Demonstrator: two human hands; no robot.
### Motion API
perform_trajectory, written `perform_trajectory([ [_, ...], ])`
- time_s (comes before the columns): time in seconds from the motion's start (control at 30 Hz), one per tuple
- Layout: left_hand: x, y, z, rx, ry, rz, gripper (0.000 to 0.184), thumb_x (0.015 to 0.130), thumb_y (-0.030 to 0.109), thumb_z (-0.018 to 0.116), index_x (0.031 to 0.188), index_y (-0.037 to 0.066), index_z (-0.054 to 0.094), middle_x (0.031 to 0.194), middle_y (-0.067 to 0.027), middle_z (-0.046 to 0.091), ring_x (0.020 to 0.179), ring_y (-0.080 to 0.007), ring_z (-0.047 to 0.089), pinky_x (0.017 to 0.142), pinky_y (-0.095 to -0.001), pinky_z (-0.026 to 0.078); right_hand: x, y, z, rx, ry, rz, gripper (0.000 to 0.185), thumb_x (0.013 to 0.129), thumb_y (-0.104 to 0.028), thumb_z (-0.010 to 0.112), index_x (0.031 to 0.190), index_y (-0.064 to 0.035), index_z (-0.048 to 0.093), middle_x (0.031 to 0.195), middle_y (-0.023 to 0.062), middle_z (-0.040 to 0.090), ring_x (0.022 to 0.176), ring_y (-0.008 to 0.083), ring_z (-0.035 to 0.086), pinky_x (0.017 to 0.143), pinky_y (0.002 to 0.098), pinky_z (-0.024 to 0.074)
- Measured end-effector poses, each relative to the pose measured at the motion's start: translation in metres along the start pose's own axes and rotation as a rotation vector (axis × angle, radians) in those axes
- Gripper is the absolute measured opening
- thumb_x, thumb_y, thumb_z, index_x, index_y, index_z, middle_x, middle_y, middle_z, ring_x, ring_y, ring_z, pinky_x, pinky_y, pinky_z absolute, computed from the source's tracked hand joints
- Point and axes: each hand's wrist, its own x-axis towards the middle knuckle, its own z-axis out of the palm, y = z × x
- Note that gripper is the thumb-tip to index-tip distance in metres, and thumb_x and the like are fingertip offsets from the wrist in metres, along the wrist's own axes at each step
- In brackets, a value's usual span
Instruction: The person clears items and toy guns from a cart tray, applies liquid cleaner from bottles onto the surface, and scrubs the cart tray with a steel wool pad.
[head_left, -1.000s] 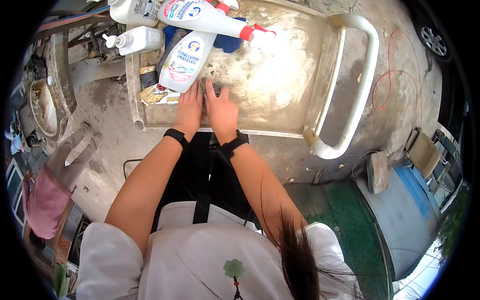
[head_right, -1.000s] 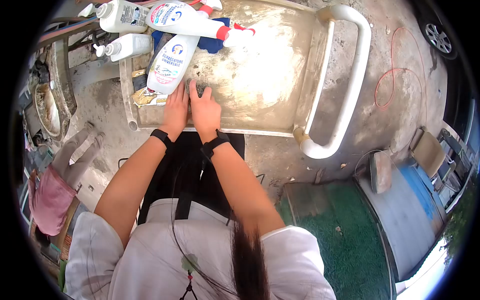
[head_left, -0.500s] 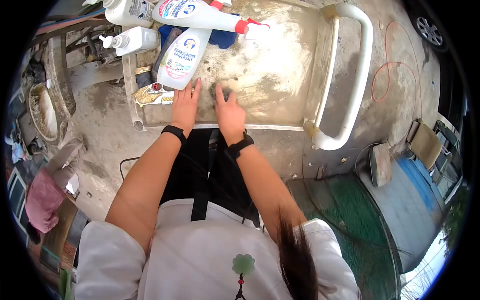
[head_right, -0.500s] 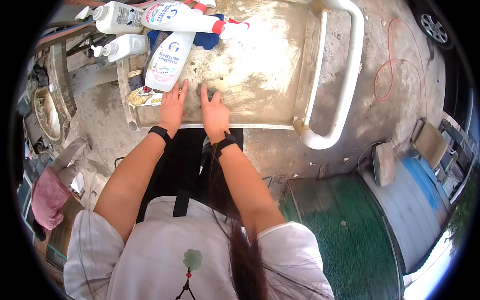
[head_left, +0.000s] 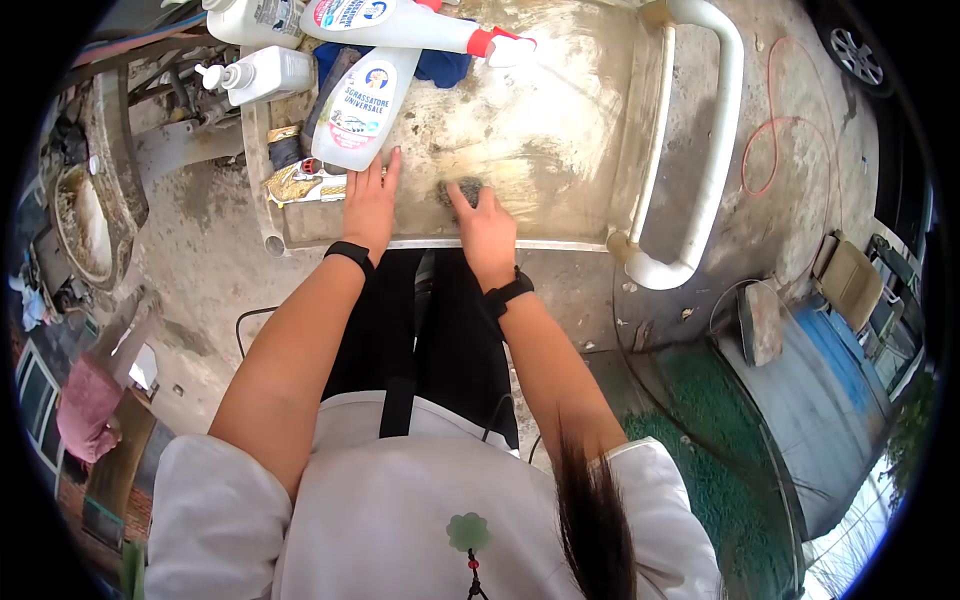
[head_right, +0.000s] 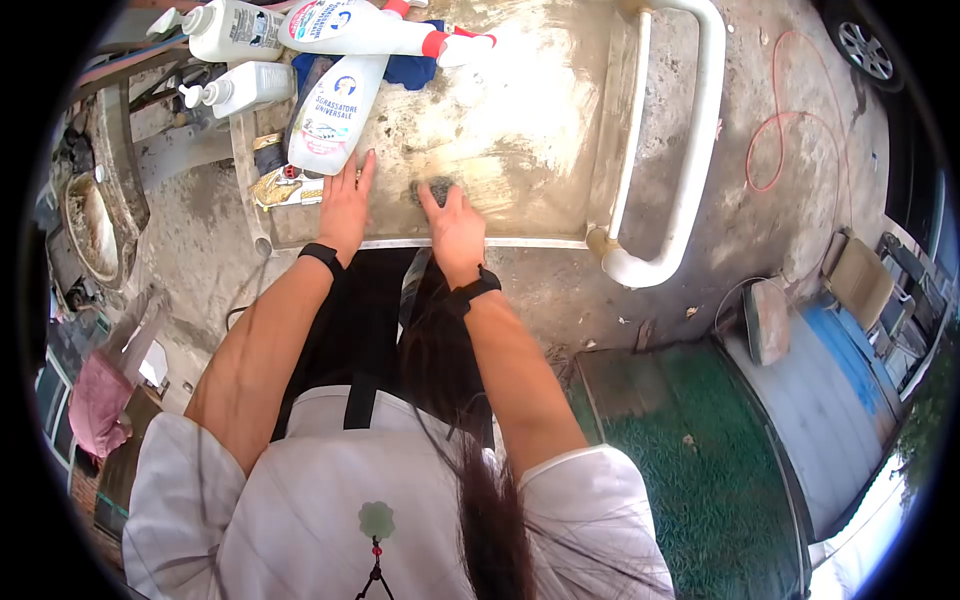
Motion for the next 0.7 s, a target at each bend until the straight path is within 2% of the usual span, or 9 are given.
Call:
perform_trajectory([
  [0.03,-0.001,0.0,-0.003,-0.009,0.004,-0.005,0.077,0.086,-0.001,0.053,0.156,0.012,0.022,0.147,-0.0182,0.038,0.142,-0.0336,0.03,0.12,-0.0454,0.021,0.0,-0.019,-0.002,0.048,-0.038,-0.175,0.044,0.084,-0.009,0.059,0.124,-0.0255,0.065,0.093,0.0095,0.054,0.085,0.0257,0.062,0.07,0.0383,0.0542],
  [0.17,-0.002,-0.002,-0.011,-0.017,-0.067,0.02,0.079,0.085,-0.002,0.054,0.155,0.012,0.023,0.15,-0.0182,0.034,0.144,-0.0344,0.026,0.12,-0.0454,0.019,0.011,0.019,-0.023,0.092,-0.137,-0.414,0.042,0.08,-0.007,0.057,0.117,-0.0244,0.068,0.093,0.0076,0.053,0.088,0.0245,0.061,0.075,0.0367,0.0524],
  [0.23,-0.001,-0.001,-0.012,-0.064,-0.061,0.012,0.079,0.084,-0.004,0.054,0.155,0.012,0.023,0.151,-0.0185,0.034,0.144,-0.0345,0.026,0.12,-0.0454,0.019,0.006,0.058,-0.03,0.064,-0.104,-0.399,0.041,0.079,-0.007,0.058,0.115,-0.0238,0.068,0.092,0.0079,0.052,0.087,0.0246,0.061,0.073,0.0366,0.0525],
  [0.33,-0.001,0.0,-0.003,-0.042,-0.051,-0.018,0.08,0.084,-0.004,0.054,0.156,0.013,0.023,0.151,-0.0187,0.033,0.144,-0.0348,0.026,0.12,-0.0456,0.019,-0.01,0.059,-0.032,-0.032,-0.136,-0.275,0.039,0.078,-0.008,0.06,0.113,-0.0216,0.069,0.09,0.008,0.052,0.086,0.0236,0.062,0.072,0.0366,0.0528],
  [0.43,0.003,0.004,-0.01,-0.044,-0.017,-0.024,0.079,0.085,-0.004,0.053,0.156,0.015,0.023,0.151,-0.0185,0.033,0.143,-0.0352,0.027,0.12,-0.0459,0.02,-0.003,0.015,-0.012,0.069,-0.044,-0.298,0.038,0.077,-0.009,0.061,0.112,-0.0195,0.069,0.089,0.0081,0.052,0.085,0.0228,0.062,0.07,0.0364,0.0529],
  [0.5,-0.002,0.007,-0.012,-0.053,-0.016,-0.025,0.079,0.085,-0.004,0.053,0.156,0.015,0.023,0.151,-0.0182,0.033,0.142,-0.0356,0.028,0.12,-0.0462,0.02,0.008,-0.019,-0.003,0.137,-0.089,-0.408,0.037,0.077,-0.01,0.061,0.111,-0.0188,0.07,0.09,0.008,0.053,0.086,0.0224,0.061,0.071,0.0356,0.0529],
  [0.53,-0.001,0.006,-0.008,-0.046,-0.019,-0.029,0.079,0.085,-0.004,0.053,0.156,0.016,0.023,0.151,-0.018,0.034,0.142,-0.0358,0.029,0.12,-0.0464,0.02,0.011,-0.031,0.002,0.153,-0.03,-0.437,0.033,0.077,-0.011,0.062,0.107,-0.0192,0.072,0.09,0.0074,0.053,0.086,0.0219,0.061,0.072,0.0349,0.0528],
  [0.67,-0.002,-0.001,-0.004,-0.063,-0.01,-0.006,0.079,0.085,-0.004,0.053,0.156,0.017,0.023,0.15,-0.0178,0.035,0.142,-0.0347,0.029,0.12,-0.0474,0.02,0.019,0.023,-0.017,0.161,-0.101,-0.499,0.029,0.076,-0.012,0.062,0.101,-0.0208,0.075,0.091,0.0065,0.054,0.087,0.0229,0.061,0.073,0.0343,0.0529],
  [0.7,0.0,-0.001,-0.005,-0.078,-0.009,-0.001,0.079,0.085,-0.003,0.053,0.156,0.017,0.023,0.15,-0.0179,0.035,0.143,-0.0344,0.029,0.12,-0.0476,0.02,0.015,0.044,-0.021,0.143,-0.16,-0.479,0.032,0.077,-0.011,0.061,0.103,-0.021,0.074,0.092,0.0071,0.054,0.086,0.0239,0.061,0.073,0.0344,0.0531],
])
